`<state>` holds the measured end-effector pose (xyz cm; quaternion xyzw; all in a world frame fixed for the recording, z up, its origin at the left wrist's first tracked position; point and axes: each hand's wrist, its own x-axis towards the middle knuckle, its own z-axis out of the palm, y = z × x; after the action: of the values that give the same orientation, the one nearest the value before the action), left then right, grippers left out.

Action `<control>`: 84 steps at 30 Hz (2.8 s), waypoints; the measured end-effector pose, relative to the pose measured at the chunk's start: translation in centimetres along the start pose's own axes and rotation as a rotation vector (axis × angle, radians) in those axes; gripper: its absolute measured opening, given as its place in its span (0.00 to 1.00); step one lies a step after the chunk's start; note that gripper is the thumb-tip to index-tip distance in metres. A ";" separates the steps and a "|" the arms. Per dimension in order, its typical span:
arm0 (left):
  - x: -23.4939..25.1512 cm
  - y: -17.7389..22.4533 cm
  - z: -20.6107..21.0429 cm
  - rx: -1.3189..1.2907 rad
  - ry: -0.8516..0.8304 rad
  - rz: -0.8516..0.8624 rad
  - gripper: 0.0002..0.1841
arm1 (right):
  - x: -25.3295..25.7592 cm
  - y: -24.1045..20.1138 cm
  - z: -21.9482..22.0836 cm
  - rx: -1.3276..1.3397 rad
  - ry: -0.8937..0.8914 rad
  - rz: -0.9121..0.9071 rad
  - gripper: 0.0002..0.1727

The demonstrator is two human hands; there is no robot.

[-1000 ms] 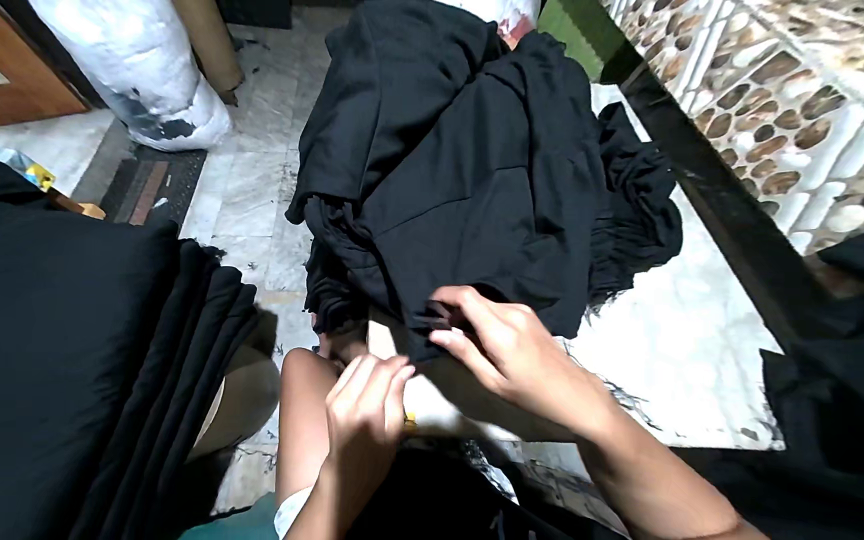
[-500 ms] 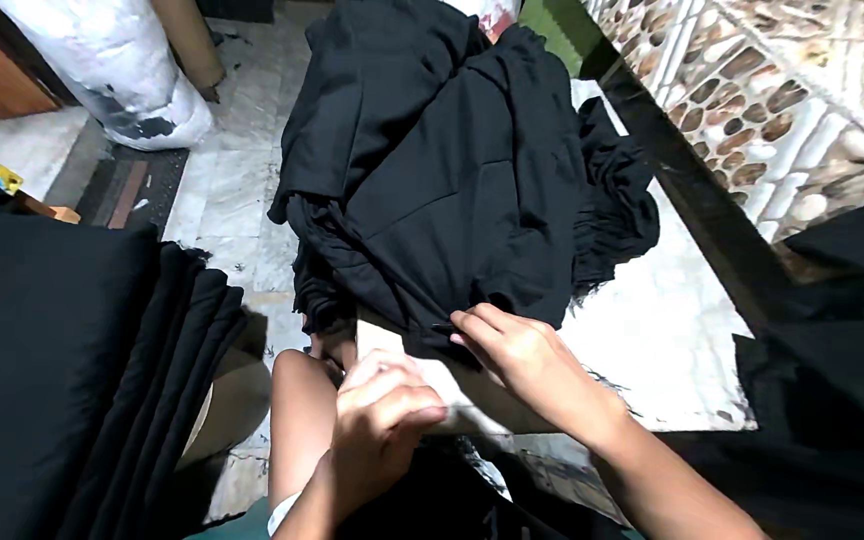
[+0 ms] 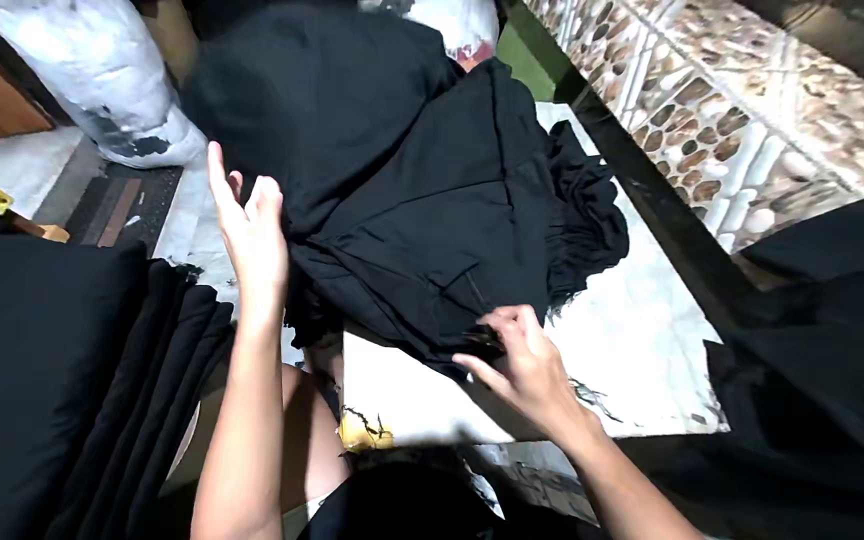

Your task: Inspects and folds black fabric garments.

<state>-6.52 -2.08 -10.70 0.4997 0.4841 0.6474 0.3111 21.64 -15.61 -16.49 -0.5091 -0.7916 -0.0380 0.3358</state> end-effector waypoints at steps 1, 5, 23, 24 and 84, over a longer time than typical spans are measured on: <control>-1.9 0.2 0.2 0.163 -0.030 0.102 0.34 | 0.0 0.8 0.4 -0.007 -0.006 0.006 0.16; -10.3 0.1 2.9 0.439 -0.114 0.507 0.14 | 1.1 1.5 -0.3 0.217 0.144 0.002 0.17; -13.4 0.9 3.0 -0.478 -0.102 0.049 0.13 | 9.2 -1.4 2.2 0.040 0.325 0.031 0.06; -13.3 1.1 2.8 -0.641 -0.118 -0.122 0.15 | 9.9 -0.6 3.9 0.050 0.255 0.106 0.06; -17.4 -1.5 -3.8 0.115 -0.241 0.258 0.11 | 4.0 -4.5 -0.5 0.191 -0.228 -0.135 0.21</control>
<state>-4.87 -18.18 -18.20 0.6483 0.4116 0.5887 0.2523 17.09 -14.83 -12.54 -0.4217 -0.8568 0.0731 0.2875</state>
